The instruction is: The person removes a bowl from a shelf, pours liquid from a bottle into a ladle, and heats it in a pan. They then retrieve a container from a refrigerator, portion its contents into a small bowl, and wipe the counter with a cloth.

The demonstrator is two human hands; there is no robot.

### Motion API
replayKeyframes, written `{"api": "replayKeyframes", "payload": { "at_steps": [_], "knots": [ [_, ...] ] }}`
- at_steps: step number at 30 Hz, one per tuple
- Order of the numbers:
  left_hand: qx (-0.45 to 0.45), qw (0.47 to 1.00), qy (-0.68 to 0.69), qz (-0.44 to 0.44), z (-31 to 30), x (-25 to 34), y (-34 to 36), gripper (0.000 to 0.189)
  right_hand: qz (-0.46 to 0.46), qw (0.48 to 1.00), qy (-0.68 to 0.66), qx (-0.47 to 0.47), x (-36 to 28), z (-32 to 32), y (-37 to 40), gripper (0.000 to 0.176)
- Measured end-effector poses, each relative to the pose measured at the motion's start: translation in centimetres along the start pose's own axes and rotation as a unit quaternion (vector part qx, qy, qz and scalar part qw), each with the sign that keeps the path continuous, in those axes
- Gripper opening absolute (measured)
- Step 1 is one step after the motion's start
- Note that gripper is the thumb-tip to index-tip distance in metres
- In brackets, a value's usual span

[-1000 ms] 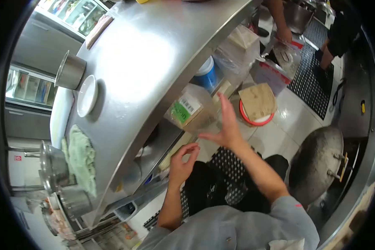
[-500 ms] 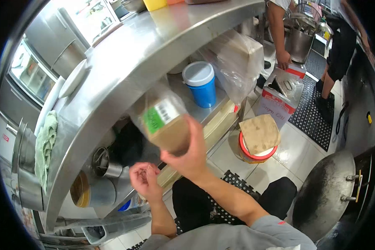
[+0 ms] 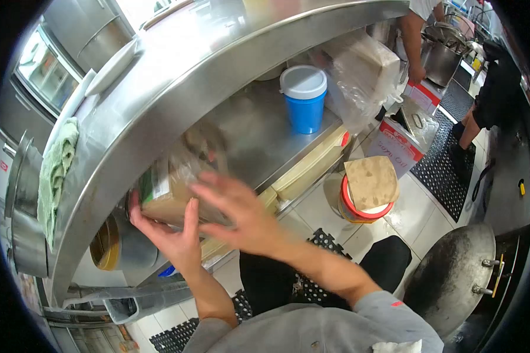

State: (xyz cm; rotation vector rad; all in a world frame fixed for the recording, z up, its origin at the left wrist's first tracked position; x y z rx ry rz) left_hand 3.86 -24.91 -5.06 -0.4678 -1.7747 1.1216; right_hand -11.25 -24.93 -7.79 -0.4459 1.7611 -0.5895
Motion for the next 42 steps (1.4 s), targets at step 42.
{"api": "replayKeyframes", "payload": {
  "at_steps": [42],
  "knots": [
    [-0.071, 0.952, -0.292, 0.052, 1.5, 2.8, -0.4, 0.070, -0.113, 0.881, 0.452, 0.079, 19.3, -7.4, -21.3, 0.019]
  ]
}}
Point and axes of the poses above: each hand's wrist, its own y-axis away from the middle knuckle, its own z-axis out of the palm, x = y × z, the point moved 8 cm from there along -y, towards the middle knuckle, and after that the axes turned 15 degrees about z, right-handed, at the moved point
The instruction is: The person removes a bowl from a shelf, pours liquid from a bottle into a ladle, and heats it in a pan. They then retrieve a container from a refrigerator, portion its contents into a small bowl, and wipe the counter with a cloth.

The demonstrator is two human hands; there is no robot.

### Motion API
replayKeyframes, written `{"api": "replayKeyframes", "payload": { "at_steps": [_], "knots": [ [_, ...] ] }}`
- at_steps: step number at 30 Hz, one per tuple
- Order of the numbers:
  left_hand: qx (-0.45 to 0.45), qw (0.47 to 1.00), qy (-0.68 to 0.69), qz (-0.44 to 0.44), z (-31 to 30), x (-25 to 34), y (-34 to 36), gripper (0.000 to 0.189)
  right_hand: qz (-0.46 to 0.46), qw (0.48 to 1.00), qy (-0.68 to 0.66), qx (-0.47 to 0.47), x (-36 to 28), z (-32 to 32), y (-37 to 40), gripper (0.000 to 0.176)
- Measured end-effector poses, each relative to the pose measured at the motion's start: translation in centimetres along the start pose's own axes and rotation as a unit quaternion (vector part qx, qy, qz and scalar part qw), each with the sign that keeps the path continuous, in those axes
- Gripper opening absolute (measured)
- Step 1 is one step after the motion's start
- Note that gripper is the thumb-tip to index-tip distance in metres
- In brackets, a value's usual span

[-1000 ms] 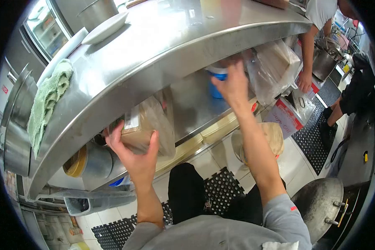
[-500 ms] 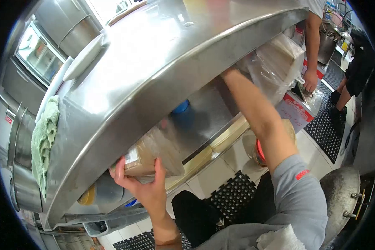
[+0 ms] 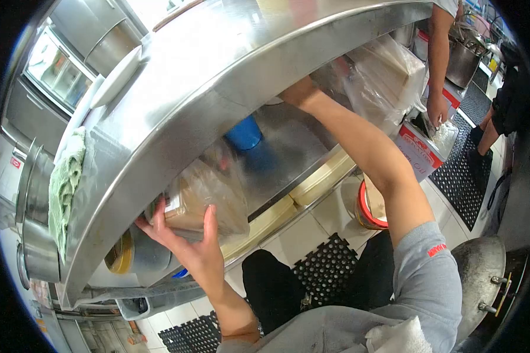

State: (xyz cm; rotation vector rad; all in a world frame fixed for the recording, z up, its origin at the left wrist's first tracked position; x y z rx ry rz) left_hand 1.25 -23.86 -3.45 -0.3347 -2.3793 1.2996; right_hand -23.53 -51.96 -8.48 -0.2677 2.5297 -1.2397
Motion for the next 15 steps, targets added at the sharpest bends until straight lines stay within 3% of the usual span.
{"api": "replayKeyframes", "payload": {
  "at_steps": [2, 4, 5, 6, 7, 8, 9, 11, 13, 15],
  "knots": [
    [0.004, 0.999, -0.049, -0.009, -0.8, 0.7, 0.2, 0.066, -0.010, 0.998, 0.007, -0.057, -2.1, -1.7, 0.7, 0.018],
    [0.091, 0.990, 0.053, 0.094, -3.0, 3.8, 1.2, 0.060, -0.007, 0.987, 0.021, -0.157, -2.9, -2.0, 1.3, 0.018],
    [0.135, 0.975, 0.104, 0.145, -3.8, 5.3, 2.0, 0.058, -0.029, 0.987, 0.032, -0.153, -3.5, -3.2, 1.6, 0.018],
    [0.037, 0.955, 0.204, 0.214, -2.2, 7.3, 2.6, 0.054, -0.050, 0.986, 0.041, -0.152, -3.9, -4.3, 2.3, 0.017],
    [-0.040, 0.940, 0.258, 0.219, 0.2, 8.7, 3.5, 0.053, -0.071, 0.984, 0.050, -0.153, -4.7, -5.7, 2.9, 0.017],
    [-0.116, 0.920, 0.308, 0.214, 2.5, 10.0, 4.6, 0.053, -0.068, 0.982, 0.050, -0.169, -5.0, -6.9, 3.2, 0.018],
    [-0.135, 0.919, 0.310, 0.202, 6.5, 9.5, 5.6, 0.066, -0.066, 0.980, 0.051, -0.182, -5.5, -8.5, 3.1, 0.019],
    [-0.132, 0.939, 0.314, 0.040, 13.6, 7.6, 4.6, 0.087, -0.052, 0.978, 0.034, -0.198, -5.5, -9.8, 3.4, 0.018],
    [-0.095, 0.953, 0.282, -0.062, 18.0, 6.3, 2.8, 0.102, -0.068, 0.966, 0.091, -0.231, -6.1, -10.6, 4.3, 0.019],
    [-0.066, 0.954, 0.288, -0.049, 20.4, 6.1, 1.5, 0.111, -0.077, 0.951, 0.135, -0.268, -6.7, -11.7, 5.0, 0.019]
  ]
}}
Point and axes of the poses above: each hand's wrist, its own y-axis away from the middle knuckle, its own z-axis out of the palm, x = y × z, the point moved 8 cm from there along -y, towards the middle knuckle, and after that the axes turned 15 degrees about z, right-handed, at the moved point
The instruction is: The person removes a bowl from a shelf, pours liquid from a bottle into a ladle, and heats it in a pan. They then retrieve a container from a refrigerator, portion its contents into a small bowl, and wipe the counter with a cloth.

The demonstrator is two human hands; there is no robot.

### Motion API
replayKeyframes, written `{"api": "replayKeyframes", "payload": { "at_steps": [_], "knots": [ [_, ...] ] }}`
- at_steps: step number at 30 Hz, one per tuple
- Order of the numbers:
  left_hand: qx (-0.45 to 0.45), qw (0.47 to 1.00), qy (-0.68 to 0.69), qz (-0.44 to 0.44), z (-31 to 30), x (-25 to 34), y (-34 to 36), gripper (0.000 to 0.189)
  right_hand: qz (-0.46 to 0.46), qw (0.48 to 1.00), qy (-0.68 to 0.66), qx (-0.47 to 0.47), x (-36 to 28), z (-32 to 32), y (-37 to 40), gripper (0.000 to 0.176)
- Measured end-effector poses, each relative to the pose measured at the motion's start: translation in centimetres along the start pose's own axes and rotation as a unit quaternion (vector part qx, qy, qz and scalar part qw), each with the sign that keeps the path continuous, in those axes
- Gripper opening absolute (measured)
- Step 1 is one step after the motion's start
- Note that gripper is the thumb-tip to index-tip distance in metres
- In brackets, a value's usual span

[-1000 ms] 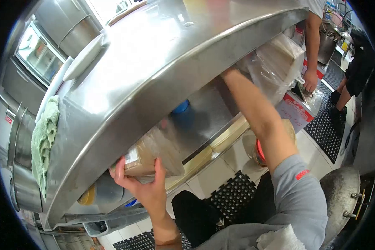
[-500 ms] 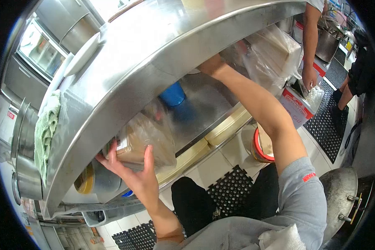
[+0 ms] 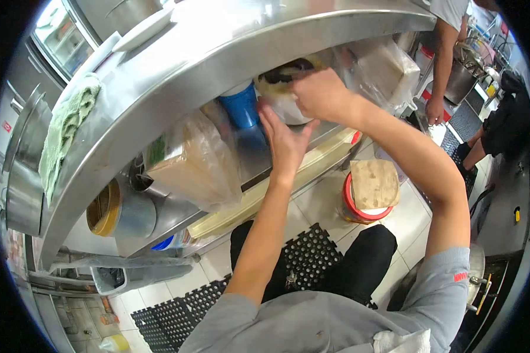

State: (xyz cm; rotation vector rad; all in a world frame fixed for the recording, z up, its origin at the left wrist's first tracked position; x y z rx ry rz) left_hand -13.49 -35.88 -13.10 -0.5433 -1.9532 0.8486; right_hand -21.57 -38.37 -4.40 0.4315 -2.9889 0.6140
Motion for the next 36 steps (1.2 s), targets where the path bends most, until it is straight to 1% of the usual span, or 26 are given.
{"api": "replayKeyframes", "payload": {
  "at_steps": [1, 2, 5, 8, 11, 12, 15, 16, 17, 19, 20, 23, 24, 27, 28, 31, 32, 35, 36],
  "knots": [
    [0.011, 1.000, 0.003, 0.013, 0.9, -0.9, -0.7, 0.115, -0.002, 1.000, 0.012, -0.025, -0.4, -0.3, 0.4, 0.019],
    [0.046, 0.997, 0.022, 0.051, 1.8, -2.3, -0.9, 0.122, -0.003, 0.998, 0.024, -0.052, -0.7, -0.3, 0.8, 0.018],
    [0.055, 0.997, 0.036, 0.033, 1.3, -2.0, -1.1, 0.125, -0.028, 0.996, 0.052, -0.067, -1.6, -0.5, 1.0, 0.019],
    [0.037, 0.997, 0.070, -0.026, 1.4, -2.8, -1.2, 0.128, -0.029, 0.988, 0.051, -0.144, -1.8, -0.9, 0.3, 0.022],
    [0.022, 0.996, 0.076, -0.040, 1.2, -2.8, -0.9, 0.129, -0.002, 0.989, -0.023, -0.147, -0.6, -3.3, -0.7, 0.025],
    [0.024, 0.996, 0.070, -0.040, 1.2, -2.7, -0.9, 0.129, 0.031, 0.985, -0.032, -0.169, 1.4, -1.3, -1.8, 0.027],
    [0.020, 0.998, 0.053, -0.031, 1.2, -2.6, -0.7, 0.129, -0.008, 0.998, -0.048, -0.025, 1.6, -5.2, -2.3, 0.028],
    [0.016, 0.998, 0.048, -0.021, 1.1, -2.4, -0.7, 0.128, -0.012, 1.000, 0.012, 0.016, 1.9, -5.0, -2.2, 0.030],
    [0.014, 0.999, 0.043, -0.008, 1.1, -2.2, -0.8, 0.128, -0.018, 0.997, 0.029, 0.073, 2.1, -4.5, -1.8, 0.030],
    [0.034, 0.999, 0.014, 0.037, -0.2, -0.7, -0.5, 0.114, -0.036, 0.978, 0.065, 0.194, 2.4, -3.9, -0.5, 0.030],
    [0.044, 0.997, -0.001, 0.059, -0.8, 0.0, -0.5, 0.107, -0.102, 0.948, 0.038, 0.300, 2.0, -4.9, 0.9, 0.028],
    [-0.035, 0.999, 0.021, 0.026, -0.5, -0.5, -0.5, 0.076, -0.020, 0.981, 0.007, 0.193, 3.1, -4.7, 1.0, 0.029],
    [-0.036, 0.999, 0.024, 0.032, -0.9, -0.2, -0.6, 0.056, -0.014, 0.982, -0.001, 0.189, 3.3, -4.9, 1.1, 0.027],
    [-0.041, 0.998, 0.040, 0.013, -1.6, -0.5, 1.1, 0.053, 0.054, 0.993, -0.018, 0.107, 4.4, -4.4, 1.2, 0.024],
    [-0.014, 1.000, 0.014, 0.020, -2.5, -0.3, 1.8, 0.048, 0.053, 0.992, -0.002, 0.115, 4.3, -4.8, 1.6, 0.021],
    [-0.035, 0.999, 0.021, 0.029, -5.2, 0.6, 2.8, 0.043, -0.015, 0.984, -0.053, 0.168, 2.8, -7.6, 3.7, 0.018],
    [-0.022, 0.998, 0.036, 0.046, -6.0, 1.2, 3.0, 0.039, -0.036, 0.977, -0.070, 0.199, 2.2, -8.7, 4.5, 0.018],
    [-0.025, 0.998, 0.050, 0.023, -8.5, 2.1, 4.7, 0.043, -0.058, 0.969, -0.072, 0.228, 1.8, -9.8, 5.1, 0.018],
    [-0.030, 0.997, 0.054, 0.040, -9.2, 2.5, 5.1, 0.043, -0.066, 0.969, -0.076, 0.228, 1.8, -9.9, 5.2, 0.019]
  ]
}}
Point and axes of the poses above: each hand's wrist, its own y-axis away from the middle knuckle, its own z-axis out of the palm, x = y × z, the point moved 8 cm from there along -y, towards the middle knuckle, and after that the axes turned 15 degrees about z, right-handed, at the moved point
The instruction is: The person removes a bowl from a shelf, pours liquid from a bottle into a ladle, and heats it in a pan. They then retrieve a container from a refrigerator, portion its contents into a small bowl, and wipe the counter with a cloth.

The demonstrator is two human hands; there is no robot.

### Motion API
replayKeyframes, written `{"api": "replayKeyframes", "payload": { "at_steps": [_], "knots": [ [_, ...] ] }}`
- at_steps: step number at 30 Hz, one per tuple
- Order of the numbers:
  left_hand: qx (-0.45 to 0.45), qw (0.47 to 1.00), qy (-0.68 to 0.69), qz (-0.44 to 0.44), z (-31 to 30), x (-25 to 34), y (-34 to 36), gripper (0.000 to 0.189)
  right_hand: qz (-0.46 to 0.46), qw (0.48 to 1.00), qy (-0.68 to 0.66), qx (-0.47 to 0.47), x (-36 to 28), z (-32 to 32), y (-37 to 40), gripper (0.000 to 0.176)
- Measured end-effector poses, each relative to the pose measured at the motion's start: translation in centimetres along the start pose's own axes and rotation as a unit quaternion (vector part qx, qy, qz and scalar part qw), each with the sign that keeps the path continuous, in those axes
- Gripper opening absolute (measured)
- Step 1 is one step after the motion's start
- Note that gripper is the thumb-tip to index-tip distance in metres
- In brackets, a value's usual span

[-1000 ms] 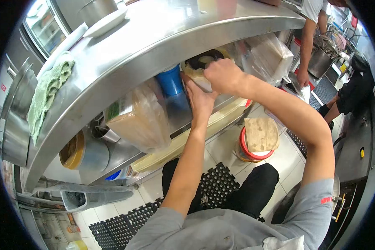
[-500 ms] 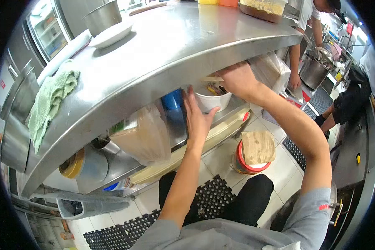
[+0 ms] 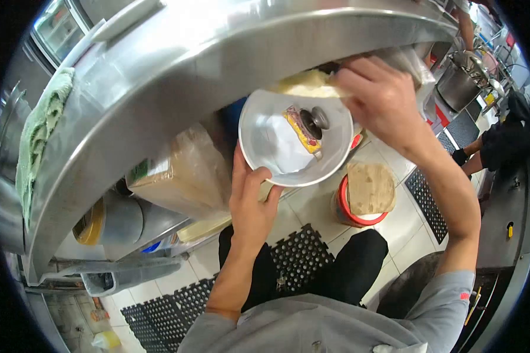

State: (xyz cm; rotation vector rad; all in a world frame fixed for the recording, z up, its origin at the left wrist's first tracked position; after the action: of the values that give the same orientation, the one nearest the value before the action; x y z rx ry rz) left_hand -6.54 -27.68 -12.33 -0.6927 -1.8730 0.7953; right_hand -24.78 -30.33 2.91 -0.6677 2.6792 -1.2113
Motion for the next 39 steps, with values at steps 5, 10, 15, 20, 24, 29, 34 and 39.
{"api": "replayKeyframes", "payload": {
  "at_steps": [5, 10, 15, 20, 24, 29, 34, 39],
  "knots": [
    [-0.017, 1.000, -0.017, 0.016, -0.4, 0.1, 1.8, 0.038, -0.010, 0.999, 0.024, 0.025, 1.1, 1.0, 1.1, 0.021],
    [-0.026, 1.000, 0.000, -0.013, 0.3, -0.2, 0.8, 0.041, -0.013, 0.999, 0.032, 0.031, 1.6, 1.4, 1.5, 0.022],
    [-0.068, 0.992, -0.102, -0.034, -0.6, 0.6, -2.0, 0.031, 0.007, 0.999, 0.035, 0.038, 1.8, 2.2, 1.9, 0.022],
    [-0.092, 0.993, -0.070, 0.027, -0.9, 2.3, -0.9, 0.022, 0.051, 0.998, 0.015, 0.032, 3.1, 5.1, 1.3, 0.020],
    [-0.109, 0.991, -0.075, 0.005, -1.9, 3.4, 2.5, 0.023, 0.073, 0.995, 0.045, -0.050, 5.0, 11.0, 1.7, 0.023],
    [-0.116, 0.981, -0.124, 0.098, -2.8, 4.4, 4.3, 0.021, 0.052, 0.983, 0.042, -0.172, 4.5, 17.3, 5.1, 0.021],
    [-0.110, 0.981, -0.115, 0.111, -3.0, 3.9, 4.8, 0.020, 0.060, 0.951, -0.073, -0.293, 5.2, 17.1, 5.7, 0.024],
    [-0.102, 0.983, -0.105, 0.113, -3.2, 3.1, 5.1, 0.022, 0.195, 0.941, -0.219, -0.166, 4.9, 8.5, 3.5, 0.021]
  ]
}}
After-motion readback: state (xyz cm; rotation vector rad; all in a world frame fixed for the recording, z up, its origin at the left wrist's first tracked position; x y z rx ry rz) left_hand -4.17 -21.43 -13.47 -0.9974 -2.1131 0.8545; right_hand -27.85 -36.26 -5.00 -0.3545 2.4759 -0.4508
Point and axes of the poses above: each hand's wrist, its own y-axis away from the middle knuckle, its own z-axis out of the palm, x = y × z, the point moved 8 cm from there along -y, towards the middle knuckle, and after that the axes turned 15 degrees about z, right-handed, at the moved point
